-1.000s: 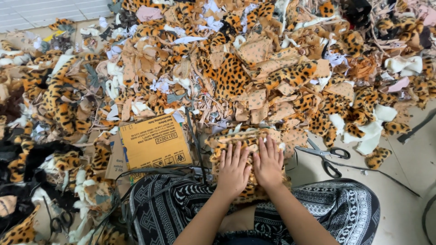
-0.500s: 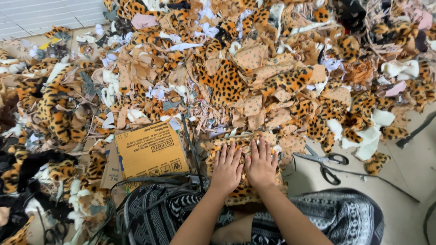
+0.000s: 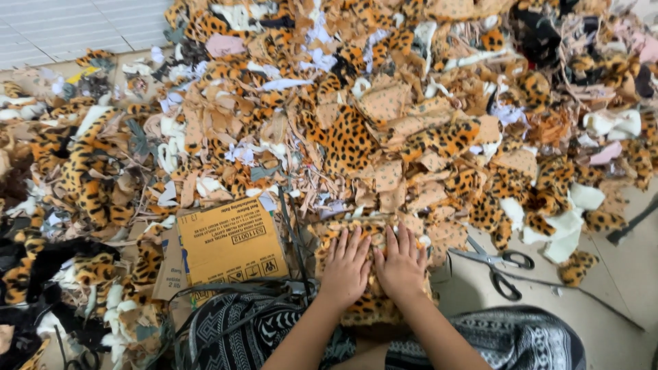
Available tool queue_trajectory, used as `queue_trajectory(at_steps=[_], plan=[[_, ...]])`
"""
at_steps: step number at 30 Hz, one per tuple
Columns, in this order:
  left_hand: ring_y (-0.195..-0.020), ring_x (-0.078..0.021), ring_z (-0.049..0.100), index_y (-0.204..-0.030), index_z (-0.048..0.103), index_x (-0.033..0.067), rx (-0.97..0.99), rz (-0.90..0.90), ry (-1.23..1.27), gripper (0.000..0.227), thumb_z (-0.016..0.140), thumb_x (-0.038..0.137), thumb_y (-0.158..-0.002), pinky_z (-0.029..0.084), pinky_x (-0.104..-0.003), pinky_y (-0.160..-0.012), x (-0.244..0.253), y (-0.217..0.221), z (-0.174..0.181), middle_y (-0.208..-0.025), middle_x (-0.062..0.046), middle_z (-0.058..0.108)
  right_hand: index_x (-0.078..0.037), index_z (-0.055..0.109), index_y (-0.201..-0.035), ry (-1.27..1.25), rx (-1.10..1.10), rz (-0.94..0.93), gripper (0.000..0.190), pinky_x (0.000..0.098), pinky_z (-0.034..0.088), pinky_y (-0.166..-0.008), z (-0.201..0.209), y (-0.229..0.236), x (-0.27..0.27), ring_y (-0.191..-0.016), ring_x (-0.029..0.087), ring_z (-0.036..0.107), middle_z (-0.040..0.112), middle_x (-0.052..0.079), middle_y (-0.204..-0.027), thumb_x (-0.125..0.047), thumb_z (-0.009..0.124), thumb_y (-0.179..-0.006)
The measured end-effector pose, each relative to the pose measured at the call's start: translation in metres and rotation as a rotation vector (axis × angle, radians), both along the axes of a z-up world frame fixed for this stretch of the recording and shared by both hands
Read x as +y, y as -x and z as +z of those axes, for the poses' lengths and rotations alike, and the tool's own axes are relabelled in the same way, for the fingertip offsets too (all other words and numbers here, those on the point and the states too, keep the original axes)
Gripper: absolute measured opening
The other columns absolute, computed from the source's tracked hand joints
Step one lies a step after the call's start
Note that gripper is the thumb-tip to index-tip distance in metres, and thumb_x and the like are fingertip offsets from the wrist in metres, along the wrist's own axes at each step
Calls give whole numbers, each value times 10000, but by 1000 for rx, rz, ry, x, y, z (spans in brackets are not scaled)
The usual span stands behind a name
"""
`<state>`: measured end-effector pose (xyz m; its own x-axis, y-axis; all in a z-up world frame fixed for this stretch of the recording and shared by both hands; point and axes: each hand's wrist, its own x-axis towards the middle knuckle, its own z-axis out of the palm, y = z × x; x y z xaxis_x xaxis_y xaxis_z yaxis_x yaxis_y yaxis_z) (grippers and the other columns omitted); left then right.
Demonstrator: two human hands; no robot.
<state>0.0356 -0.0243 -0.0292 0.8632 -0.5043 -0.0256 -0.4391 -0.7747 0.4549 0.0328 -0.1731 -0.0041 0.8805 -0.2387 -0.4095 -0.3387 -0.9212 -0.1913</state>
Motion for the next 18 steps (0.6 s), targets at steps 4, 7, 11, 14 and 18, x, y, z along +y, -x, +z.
queue_trajectory(at_steps=[4, 7, 11, 14, 18], plan=[[-1545, -377, -26, -1632, 198, 183, 73, -6, 38, 605, 265, 432, -1084, 49, -551, -1224, 2, 4, 20, -1702, -73, 35, -314, 408, -1521, 41, -129, 20, 631, 535, 105, -1229, 49, -27, -3, -1509, 278, 228, 285, 33, -1637, -610, 313, -973], [-1549, -351, -89, -1628, 170, 179, 228, 14, 57, 641, 219, 463, -1055, -25, -560, -1218, 0, 0, 54, -1708, -78, 18, -197, 522, -1453, -234, -327, 28, 537, 527, 355, -1090, 62, -88, 3, -1348, 364, 421, 464, 104, -1461, -483, 435, -1007], [-1547, -339, -123, -1616, 231, 189, 383, 34, 159, 674, 251, 525, -1032, -62, -553, -1216, 1, -8, 87, -1707, -74, -23, -220, 367, -1595, -925, -81, -421, 560, 394, 385, -848, 87, -165, 31, -995, 235, 430, 401, 33, -1113, -275, 483, -1051], [-1548, -347, -71, -1611, 258, 163, 371, 65, 247, 697, 215, 541, -1027, -39, -554, -1215, 10, -19, 102, -1702, -76, 38, -213, 397, -1580, -1061, 56, -730, 520, 429, 406, -960, 81, -189, 38, -1050, 224, 368, 499, 59, -1382, -284, 473, -1071], [-1556, -291, 42, -1525, 454, 146, 426, 262, 437, 637, 255, 473, -1016, 4, -583, -1214, 24, -29, 122, -1672, -38, 212, -150, 649, -1384, -1136, -46, -805, 360, 279, 425, -653, 74, -202, 37, -1095, 126, 601, 603, -21, -1441, -237, 534, -1054]])
